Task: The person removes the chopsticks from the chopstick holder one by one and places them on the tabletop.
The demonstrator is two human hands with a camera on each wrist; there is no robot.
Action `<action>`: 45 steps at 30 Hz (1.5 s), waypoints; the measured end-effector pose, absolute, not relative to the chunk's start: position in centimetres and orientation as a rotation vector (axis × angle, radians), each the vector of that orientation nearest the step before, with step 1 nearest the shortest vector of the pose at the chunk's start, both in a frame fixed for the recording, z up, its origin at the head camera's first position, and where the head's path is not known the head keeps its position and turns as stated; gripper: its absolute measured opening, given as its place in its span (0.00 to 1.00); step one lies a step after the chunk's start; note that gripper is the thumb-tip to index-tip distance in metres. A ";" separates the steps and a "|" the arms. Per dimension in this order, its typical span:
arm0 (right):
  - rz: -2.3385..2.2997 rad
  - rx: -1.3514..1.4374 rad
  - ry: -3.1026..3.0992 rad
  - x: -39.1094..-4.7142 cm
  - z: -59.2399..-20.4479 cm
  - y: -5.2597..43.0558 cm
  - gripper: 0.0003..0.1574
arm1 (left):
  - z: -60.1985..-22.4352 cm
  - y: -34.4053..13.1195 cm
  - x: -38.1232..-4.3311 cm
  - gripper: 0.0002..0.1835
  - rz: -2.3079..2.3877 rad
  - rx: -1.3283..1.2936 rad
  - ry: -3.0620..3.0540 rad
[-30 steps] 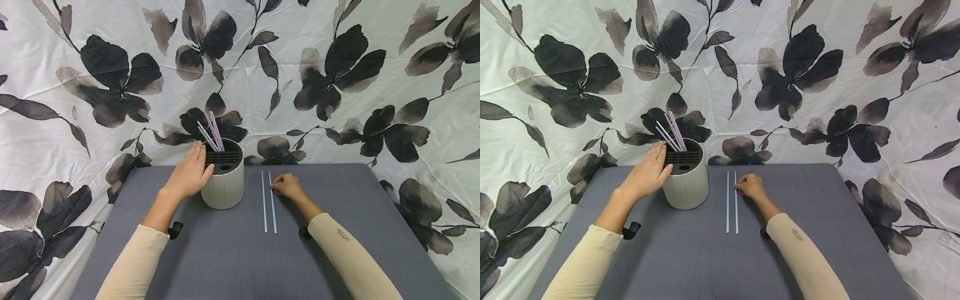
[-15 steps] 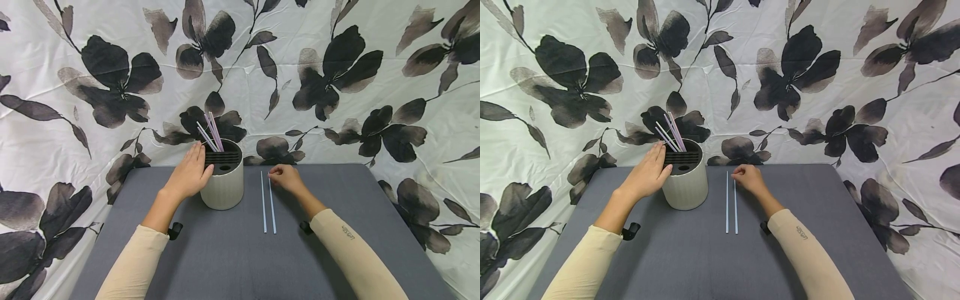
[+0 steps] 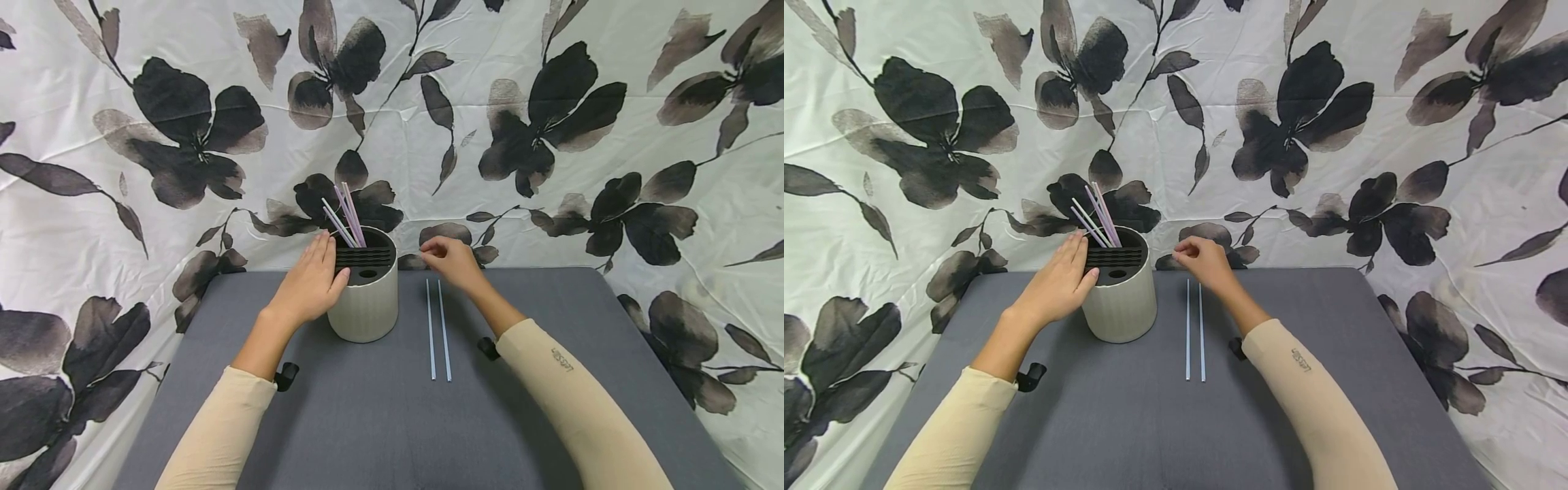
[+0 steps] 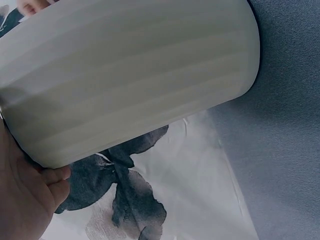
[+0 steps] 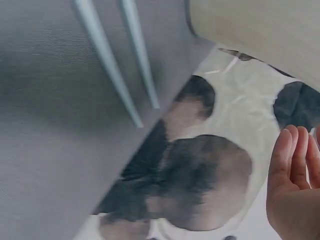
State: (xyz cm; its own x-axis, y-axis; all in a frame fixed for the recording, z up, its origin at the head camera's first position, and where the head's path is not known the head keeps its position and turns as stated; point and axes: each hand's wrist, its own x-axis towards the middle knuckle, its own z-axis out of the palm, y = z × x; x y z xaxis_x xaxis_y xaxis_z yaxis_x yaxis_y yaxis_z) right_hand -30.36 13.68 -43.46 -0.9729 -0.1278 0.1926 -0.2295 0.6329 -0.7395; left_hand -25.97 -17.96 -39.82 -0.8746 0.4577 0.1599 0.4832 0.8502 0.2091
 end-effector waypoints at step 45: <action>0.916 0.406 -2.738 -36.7 -35.3 0.0 0.17 | -39.8 -18.4 -28.4 0.40 -0.362 -0.788 -2.906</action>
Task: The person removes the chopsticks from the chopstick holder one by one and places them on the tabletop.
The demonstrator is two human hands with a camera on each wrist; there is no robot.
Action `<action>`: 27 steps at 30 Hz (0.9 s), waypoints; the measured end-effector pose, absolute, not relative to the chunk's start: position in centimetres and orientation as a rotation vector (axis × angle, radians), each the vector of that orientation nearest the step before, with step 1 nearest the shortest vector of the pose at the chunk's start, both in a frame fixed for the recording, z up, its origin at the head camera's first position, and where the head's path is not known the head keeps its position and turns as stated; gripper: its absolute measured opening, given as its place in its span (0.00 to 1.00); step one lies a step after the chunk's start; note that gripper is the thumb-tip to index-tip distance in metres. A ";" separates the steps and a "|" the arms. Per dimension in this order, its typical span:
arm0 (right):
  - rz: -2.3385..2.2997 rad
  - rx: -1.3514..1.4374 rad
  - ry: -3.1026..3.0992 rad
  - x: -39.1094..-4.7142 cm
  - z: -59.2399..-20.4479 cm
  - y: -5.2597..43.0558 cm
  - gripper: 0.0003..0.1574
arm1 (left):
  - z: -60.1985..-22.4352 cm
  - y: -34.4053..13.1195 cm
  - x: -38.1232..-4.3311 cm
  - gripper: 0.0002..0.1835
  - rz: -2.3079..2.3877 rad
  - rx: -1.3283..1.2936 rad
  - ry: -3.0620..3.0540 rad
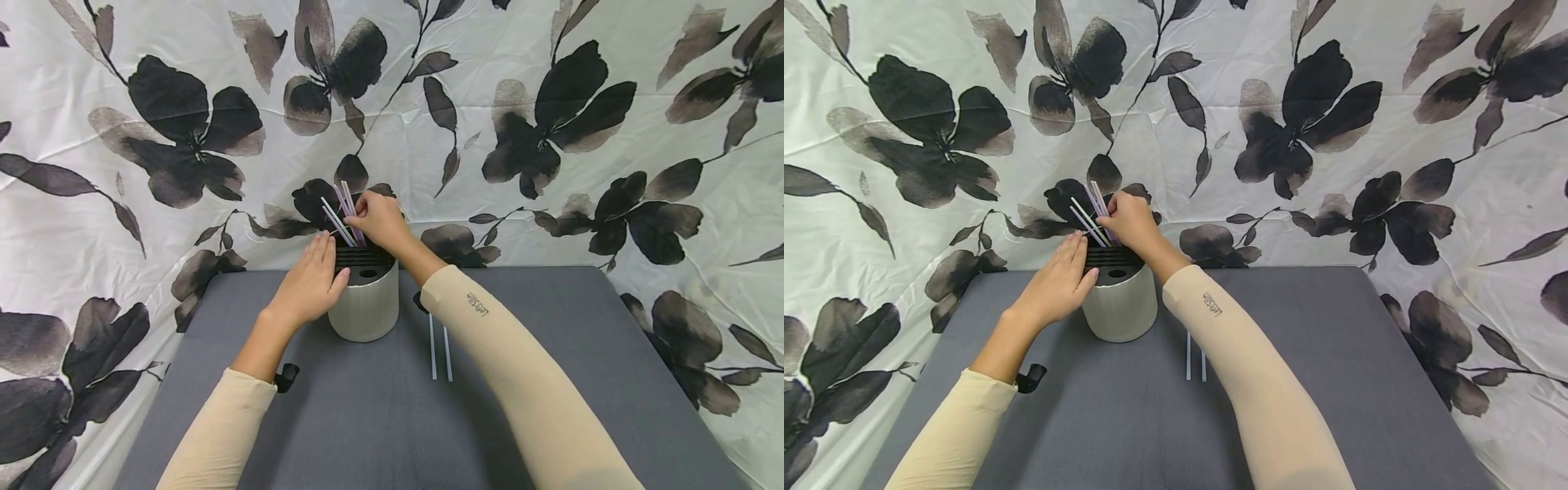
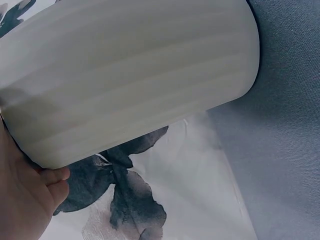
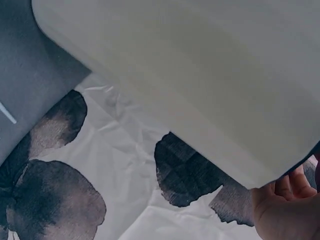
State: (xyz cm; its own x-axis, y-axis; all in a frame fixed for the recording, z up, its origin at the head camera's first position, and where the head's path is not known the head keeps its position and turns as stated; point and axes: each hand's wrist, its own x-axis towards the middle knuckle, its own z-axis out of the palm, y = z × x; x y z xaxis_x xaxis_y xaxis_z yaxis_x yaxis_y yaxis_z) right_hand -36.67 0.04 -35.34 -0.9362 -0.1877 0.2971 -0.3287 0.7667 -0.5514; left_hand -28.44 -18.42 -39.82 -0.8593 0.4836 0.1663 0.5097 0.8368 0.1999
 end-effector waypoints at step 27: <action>1.191 0.435 -2.615 -34.5 -35.3 2.3 0.09 | -40.0 -18.4 -27.1 0.41 -0.372 -0.779 -2.914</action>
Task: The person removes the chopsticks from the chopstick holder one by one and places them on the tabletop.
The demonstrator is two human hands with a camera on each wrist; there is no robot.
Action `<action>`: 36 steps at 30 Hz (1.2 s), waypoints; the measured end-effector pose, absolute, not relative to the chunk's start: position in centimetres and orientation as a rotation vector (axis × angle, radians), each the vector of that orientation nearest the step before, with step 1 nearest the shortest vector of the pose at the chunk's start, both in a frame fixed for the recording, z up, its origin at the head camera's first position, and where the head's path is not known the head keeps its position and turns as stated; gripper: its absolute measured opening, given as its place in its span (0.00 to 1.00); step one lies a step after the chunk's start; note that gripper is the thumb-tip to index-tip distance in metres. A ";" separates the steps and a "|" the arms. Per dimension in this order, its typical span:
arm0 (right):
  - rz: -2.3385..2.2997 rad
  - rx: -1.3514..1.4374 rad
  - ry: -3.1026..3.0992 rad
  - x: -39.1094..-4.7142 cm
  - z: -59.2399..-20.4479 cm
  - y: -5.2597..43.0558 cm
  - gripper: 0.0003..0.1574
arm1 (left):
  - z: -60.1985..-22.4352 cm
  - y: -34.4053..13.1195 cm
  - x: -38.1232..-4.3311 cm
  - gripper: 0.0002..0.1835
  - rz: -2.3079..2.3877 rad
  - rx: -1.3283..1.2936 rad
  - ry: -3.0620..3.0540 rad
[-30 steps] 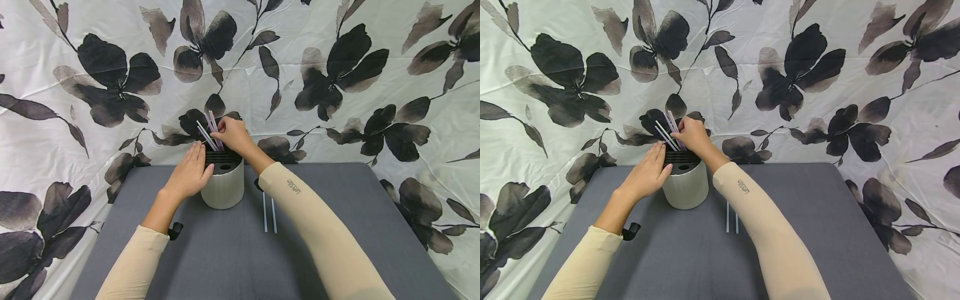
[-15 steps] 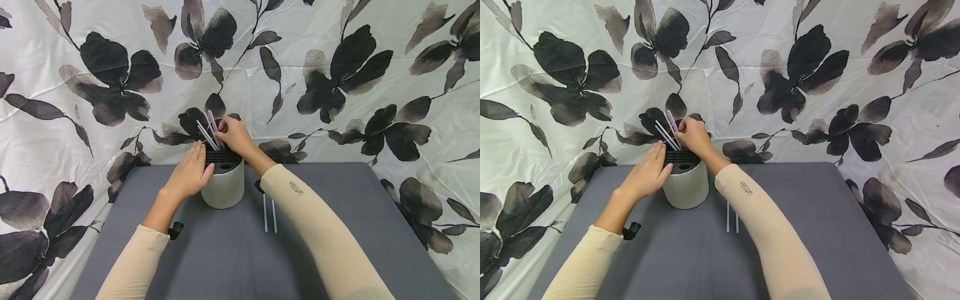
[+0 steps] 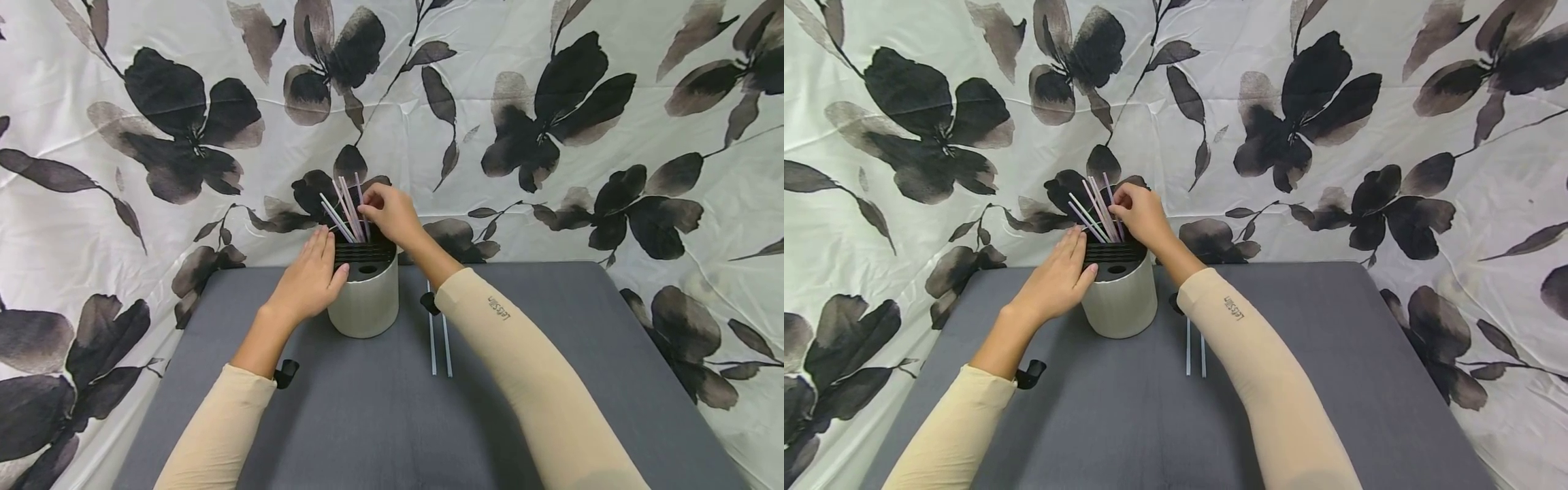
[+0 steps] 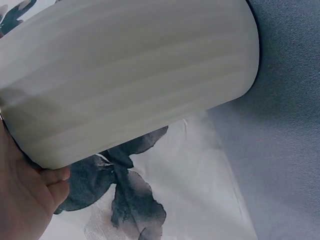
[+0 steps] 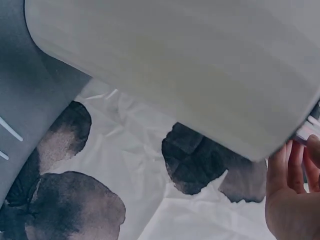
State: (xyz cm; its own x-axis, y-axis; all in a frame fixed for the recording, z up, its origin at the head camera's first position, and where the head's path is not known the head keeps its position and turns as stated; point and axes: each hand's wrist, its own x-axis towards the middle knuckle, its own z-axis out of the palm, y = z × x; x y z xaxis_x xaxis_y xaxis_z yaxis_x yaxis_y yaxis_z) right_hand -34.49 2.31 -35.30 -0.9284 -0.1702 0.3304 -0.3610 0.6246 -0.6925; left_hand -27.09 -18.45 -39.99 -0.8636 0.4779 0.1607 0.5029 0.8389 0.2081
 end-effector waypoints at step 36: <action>1.965 0.367 -1.828 -31.3 -29.8 12.3 0.08 | -40.0 -18.4 -27.1 0.41 -0.368 -0.776 -2.911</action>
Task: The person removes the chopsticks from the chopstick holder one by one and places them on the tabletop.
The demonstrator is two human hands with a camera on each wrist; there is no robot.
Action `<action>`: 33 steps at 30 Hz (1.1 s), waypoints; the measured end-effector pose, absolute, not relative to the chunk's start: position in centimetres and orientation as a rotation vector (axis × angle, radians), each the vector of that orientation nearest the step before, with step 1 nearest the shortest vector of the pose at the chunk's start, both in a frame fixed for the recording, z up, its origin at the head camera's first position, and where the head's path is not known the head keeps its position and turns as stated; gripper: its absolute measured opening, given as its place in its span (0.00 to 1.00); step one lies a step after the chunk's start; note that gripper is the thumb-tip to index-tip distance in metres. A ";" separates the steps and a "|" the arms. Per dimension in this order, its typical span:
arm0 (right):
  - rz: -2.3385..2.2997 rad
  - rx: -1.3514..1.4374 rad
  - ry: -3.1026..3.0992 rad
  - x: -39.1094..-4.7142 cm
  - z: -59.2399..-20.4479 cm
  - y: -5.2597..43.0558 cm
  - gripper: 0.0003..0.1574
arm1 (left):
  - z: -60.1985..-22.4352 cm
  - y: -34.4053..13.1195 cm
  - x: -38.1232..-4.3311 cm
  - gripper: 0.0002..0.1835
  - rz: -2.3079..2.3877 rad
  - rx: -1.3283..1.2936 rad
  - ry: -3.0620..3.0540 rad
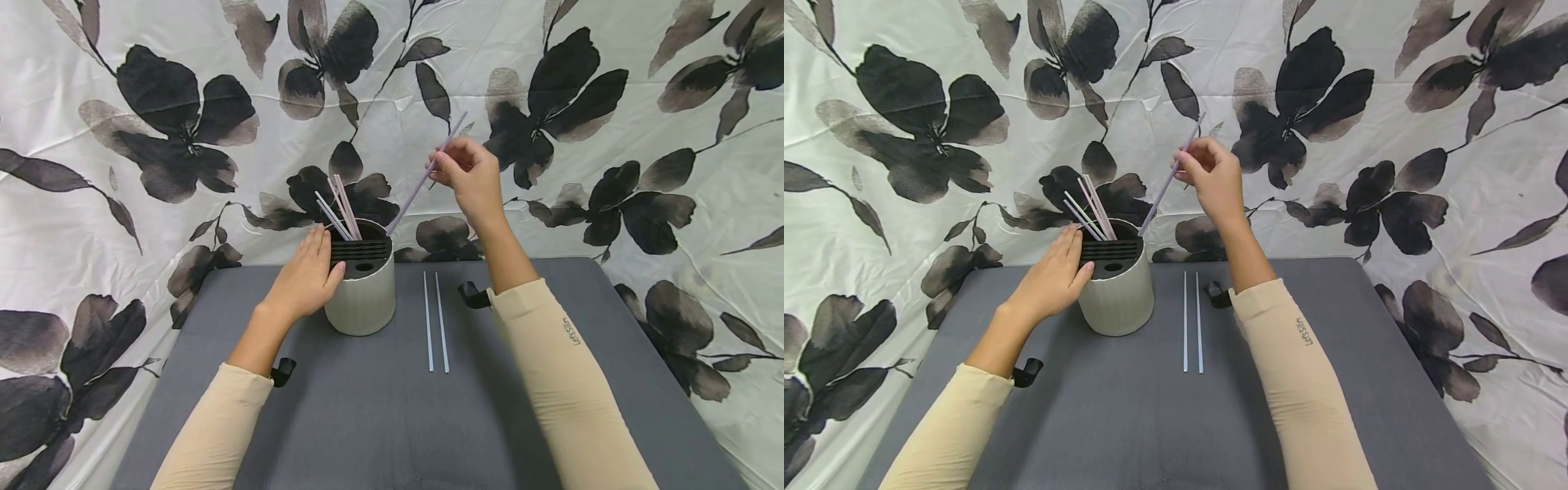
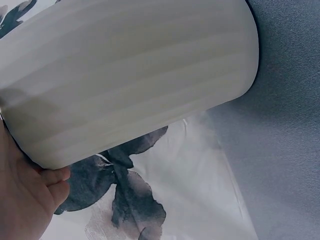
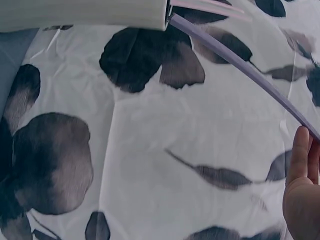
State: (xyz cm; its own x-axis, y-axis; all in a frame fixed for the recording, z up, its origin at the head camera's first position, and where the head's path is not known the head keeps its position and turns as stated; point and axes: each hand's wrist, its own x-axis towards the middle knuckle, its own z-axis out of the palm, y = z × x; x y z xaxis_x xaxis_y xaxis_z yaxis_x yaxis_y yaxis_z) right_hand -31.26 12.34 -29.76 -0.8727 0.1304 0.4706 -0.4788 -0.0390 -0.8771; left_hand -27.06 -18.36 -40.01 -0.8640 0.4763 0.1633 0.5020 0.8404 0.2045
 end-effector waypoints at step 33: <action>1.696 0.129 -2.470 -32.4 -44.7 24.1 0.16 | -40.2 -17.2 -28.0 0.40 -0.358 -0.716 -2.913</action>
State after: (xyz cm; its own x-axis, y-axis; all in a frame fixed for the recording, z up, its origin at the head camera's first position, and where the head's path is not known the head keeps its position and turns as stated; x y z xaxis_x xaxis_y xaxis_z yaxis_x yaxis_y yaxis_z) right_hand -32.36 24.14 -44.70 -0.9861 0.0104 0.1656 -0.1509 0.3598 -0.9207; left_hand -28.04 -17.18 -40.15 -0.8807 0.4412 0.1721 0.4698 0.8600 0.1993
